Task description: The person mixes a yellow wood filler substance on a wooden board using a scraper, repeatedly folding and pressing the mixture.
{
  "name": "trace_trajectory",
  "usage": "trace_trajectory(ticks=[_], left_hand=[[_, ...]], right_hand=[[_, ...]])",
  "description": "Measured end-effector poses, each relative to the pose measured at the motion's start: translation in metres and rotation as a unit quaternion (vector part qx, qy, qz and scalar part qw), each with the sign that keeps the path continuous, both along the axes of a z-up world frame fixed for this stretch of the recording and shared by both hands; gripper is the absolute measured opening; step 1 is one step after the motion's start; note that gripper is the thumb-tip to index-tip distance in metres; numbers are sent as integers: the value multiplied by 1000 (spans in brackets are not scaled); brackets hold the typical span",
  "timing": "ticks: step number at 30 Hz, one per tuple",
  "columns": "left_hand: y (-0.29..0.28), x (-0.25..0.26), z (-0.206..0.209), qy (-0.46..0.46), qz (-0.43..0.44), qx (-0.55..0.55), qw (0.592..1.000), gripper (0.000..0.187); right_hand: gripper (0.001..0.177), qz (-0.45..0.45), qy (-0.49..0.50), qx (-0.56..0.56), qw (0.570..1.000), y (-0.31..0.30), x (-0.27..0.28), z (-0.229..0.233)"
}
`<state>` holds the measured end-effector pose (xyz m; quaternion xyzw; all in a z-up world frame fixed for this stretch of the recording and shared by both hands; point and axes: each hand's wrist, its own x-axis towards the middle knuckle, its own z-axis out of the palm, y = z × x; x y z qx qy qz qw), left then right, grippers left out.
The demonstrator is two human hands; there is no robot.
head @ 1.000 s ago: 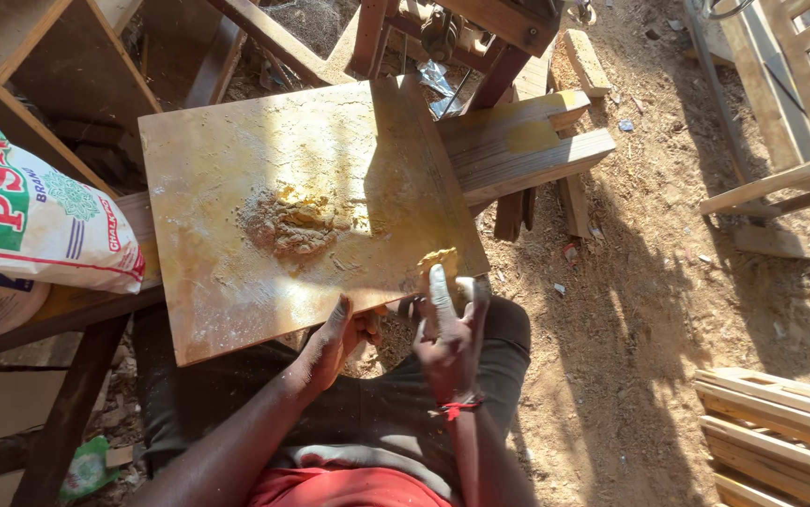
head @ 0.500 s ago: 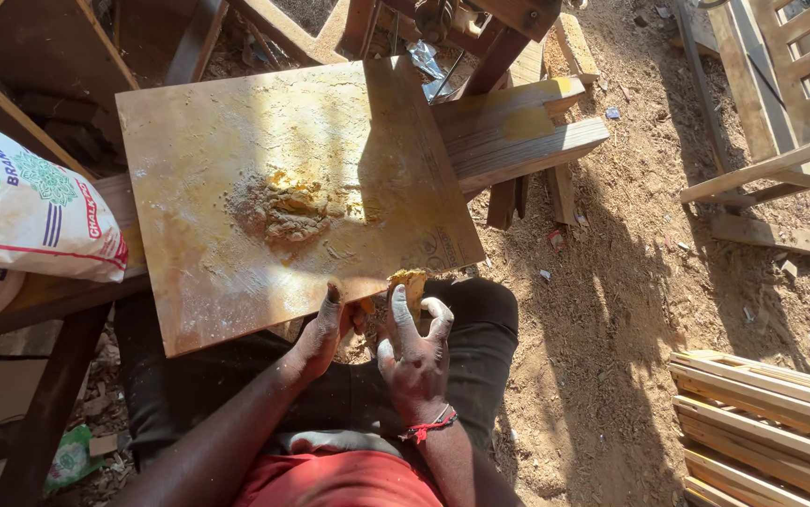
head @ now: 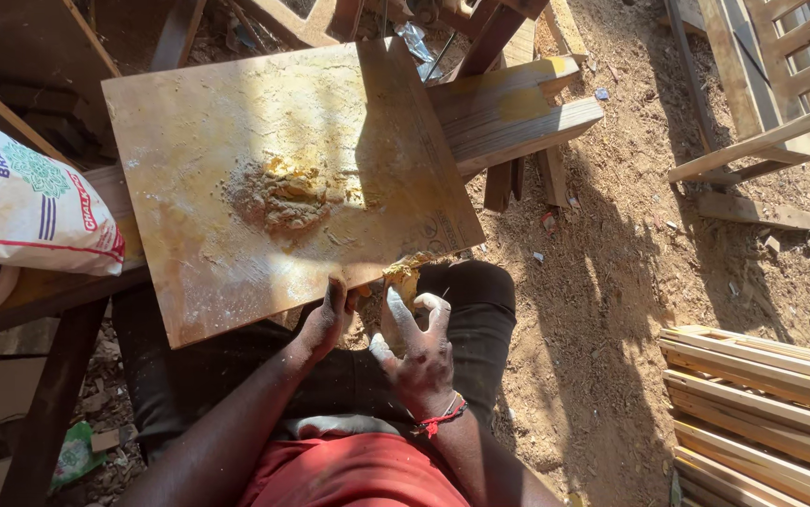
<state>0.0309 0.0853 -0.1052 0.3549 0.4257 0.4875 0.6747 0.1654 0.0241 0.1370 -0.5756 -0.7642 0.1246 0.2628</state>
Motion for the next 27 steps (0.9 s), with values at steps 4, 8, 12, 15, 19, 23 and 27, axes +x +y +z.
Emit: trace_trajectory(ticks=[4, 8, 12, 15, 19, 23, 27], left_hand=[[0, 7, -33, -19, 11, -74, 997, 70], [2, 17, -69, -149, 24, -8, 989, 63], [-6, 9, -67, -410, 8, -127, 903, 66], [-12, 2, -46, -436, -22, -82, 896, 78], [-12, 5, -43, -159, -22, 36, 986, 85], [-16, 4, -52, -18, 4, -15, 1000, 74], [-17, -12, -22, 156, 27, -18, 987, 69]], right_hand=[[56, 8, -23, -46, 999, -5, 5, -14], [47, 41, 102, -64, 992, -11, 14, -25], [41, 18, 523, -344, 780, -7, 33, -22], [39, 34, 656, -371, 656, -2, 45, -15], [26, 87, 702, -368, 603, 10, 44, -22], [27, 58, 734, -414, 536, 24, 37, -38], [22, 23, 741, -439, 508, 26, 43, -48]])
